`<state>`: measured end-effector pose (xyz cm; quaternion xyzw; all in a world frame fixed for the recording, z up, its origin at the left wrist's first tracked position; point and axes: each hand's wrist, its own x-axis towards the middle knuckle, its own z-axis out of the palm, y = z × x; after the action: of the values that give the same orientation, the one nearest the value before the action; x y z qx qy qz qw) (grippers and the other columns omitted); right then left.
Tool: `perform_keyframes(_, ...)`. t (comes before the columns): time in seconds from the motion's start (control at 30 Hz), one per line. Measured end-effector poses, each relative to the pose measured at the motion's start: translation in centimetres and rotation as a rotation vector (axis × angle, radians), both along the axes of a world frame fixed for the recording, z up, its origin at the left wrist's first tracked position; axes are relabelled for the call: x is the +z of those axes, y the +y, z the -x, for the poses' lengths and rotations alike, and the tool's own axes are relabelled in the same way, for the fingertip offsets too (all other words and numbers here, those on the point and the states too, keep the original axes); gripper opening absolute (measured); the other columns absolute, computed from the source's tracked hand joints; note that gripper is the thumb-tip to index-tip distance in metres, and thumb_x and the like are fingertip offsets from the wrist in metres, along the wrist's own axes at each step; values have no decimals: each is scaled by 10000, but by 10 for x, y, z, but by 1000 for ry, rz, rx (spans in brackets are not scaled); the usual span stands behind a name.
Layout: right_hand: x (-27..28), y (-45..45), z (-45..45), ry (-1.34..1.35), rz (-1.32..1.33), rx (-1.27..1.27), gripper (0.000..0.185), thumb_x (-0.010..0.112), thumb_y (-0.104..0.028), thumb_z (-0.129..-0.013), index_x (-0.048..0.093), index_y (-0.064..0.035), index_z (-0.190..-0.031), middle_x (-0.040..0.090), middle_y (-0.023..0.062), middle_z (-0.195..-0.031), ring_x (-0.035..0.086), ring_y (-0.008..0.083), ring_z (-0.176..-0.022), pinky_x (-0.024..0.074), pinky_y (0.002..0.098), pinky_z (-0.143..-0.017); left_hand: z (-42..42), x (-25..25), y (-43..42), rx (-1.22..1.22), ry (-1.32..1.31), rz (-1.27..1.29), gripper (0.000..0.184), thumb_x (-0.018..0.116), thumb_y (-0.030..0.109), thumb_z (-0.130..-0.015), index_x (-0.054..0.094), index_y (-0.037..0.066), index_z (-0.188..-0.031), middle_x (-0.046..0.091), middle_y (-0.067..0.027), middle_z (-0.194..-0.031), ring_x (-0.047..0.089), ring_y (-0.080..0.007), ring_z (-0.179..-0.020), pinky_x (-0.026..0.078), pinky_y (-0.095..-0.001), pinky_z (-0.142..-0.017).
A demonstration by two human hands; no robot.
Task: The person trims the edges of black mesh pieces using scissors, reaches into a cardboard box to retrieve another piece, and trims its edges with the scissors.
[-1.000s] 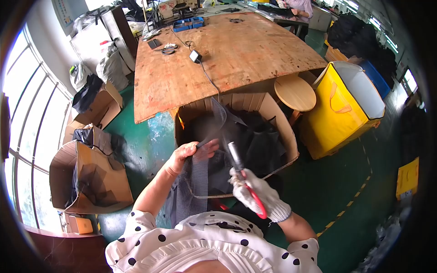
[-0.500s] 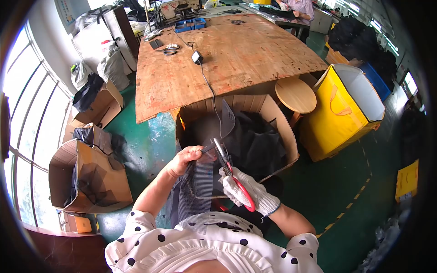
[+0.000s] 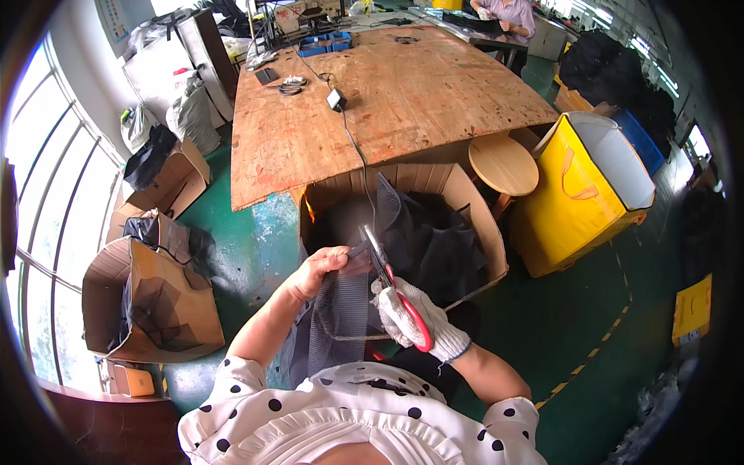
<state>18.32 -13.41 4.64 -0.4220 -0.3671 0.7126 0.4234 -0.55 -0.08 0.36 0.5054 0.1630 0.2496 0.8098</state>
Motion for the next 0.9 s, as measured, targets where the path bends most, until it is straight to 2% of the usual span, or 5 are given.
perform_keyframes(0.37, -15, 32, -20, 93, -153, -240, 305, 601, -257, -870, 460, -76, -1070, 510, 5, -672, 511, 94, -484, 452, 239, -422, -25, 6, 19, 91, 85, -156, 394, 446, 181, -942, 431, -8, -1288, 407, -71, -1364, 440, -143, -1206, 346, -271, -961)
perform_keyframes(0.43, -26, 36, -15, -603, -572, -459, 398, 665, -159, -814, 448, -55, -1131, 500, -1, -795, 512, 93, -595, 471, 240, -520, -33, 12, 13, 58, 131, -297, 508, 422, 213, -965, 264, 30, -1412, 448, -73, -1318, 469, -149, -1170, 357, -278, -961)
perform_keyframes(0.67, -18, 58, -43, 675, -189, -483, 186, 458, -8, -881, 468, -90, -1047, 421, -29, -763, 457, 57, -623, 410, 204, -530, -21, -7, 11, 62, 227, -831, 607, 455, 487, -910, 462, -26, -1235, 525, -194, -1225, 505, -337, -1140, 386, -369, -971)
perform_keyframes(0.77, 7, 43, -51, -684, -570, -548, 220, 463, 18, -862, 452, -131, -1024, 403, -37, -747, 439, 45, -553, 385, 186, -461, -7, -23, 0, 202, 637, -1407, 536, 637, 322, -793, 485, 50, -1230, 469, -163, -1300, 404, -311, -1252, 273, -474, -1049)
perform_keyframes(0.9, 9, 40, -67, -572, -445, -633, 257, 528, 1, -795, 447, -66, -1030, 465, 27, -819, 499, 98, -668, 423, 232, -581, 3, -37, -6, 533, 727, -1523, 690, 669, 90, -651, 436, 116, -1300, 324, -186, -1404, 292, -335, -1324, 199, -521, -1072)
